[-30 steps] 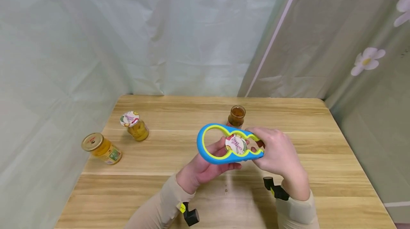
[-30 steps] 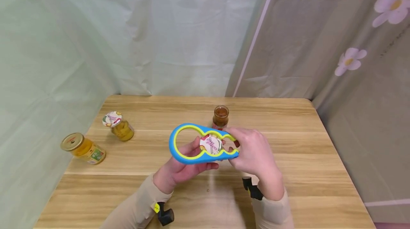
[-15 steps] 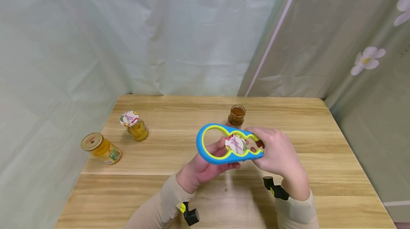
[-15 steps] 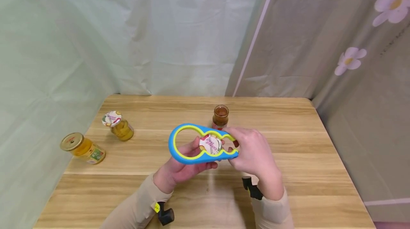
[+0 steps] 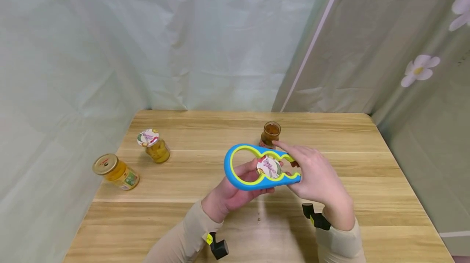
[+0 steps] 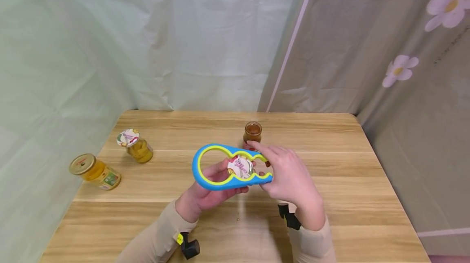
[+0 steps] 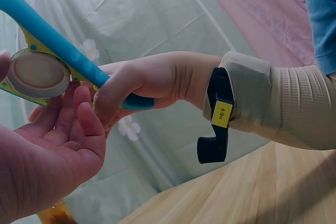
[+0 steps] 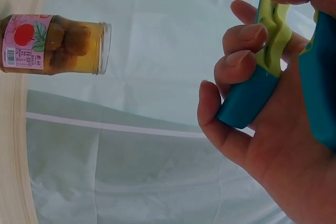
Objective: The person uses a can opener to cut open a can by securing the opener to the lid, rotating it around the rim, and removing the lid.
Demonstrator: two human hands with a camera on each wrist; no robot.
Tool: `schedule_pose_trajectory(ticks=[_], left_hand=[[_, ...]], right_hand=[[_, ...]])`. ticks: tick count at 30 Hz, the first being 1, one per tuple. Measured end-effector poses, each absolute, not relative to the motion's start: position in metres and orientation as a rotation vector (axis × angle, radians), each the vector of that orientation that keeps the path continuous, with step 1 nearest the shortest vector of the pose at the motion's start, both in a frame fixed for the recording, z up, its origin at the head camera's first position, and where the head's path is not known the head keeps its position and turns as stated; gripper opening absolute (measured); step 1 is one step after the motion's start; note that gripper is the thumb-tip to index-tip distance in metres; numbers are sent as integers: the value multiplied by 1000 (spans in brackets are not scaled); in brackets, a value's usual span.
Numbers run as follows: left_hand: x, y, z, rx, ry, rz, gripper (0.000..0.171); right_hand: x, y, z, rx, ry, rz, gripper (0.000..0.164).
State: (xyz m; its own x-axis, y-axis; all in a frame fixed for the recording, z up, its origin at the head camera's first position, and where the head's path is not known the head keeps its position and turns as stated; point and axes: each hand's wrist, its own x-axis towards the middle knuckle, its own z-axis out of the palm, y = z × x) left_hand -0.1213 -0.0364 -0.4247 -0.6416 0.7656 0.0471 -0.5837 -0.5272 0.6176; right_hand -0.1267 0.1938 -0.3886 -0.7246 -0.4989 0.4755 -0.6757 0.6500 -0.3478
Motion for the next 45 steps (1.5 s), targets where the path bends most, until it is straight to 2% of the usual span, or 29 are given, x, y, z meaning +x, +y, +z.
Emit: schedule_pose_trajectory(ticks=[5,10,23,35,39,45], left_hand=[[-122,-37,-425,419,725,2198,59],[-123,-38,-425,426,726,2190,61],[-125,-37,-425,467,785,2167,58],[-130,-34,-431,461,1009,2173,30],[-132,-32,-432,449,1163,2143,33],[-134,-33,-431,426,1326,2094,52]], right_hand=[[-126,193,-388,932,-2557,708,89],[-125,193,-388,924,-2566,682,93],[-124,196,-385,880,-2578,651,90],[-126,204,-383,709,-2463,729,87],[-126,207,-382,581,-2415,789,86],[-124,211,-381,452,-2347,879,83]])
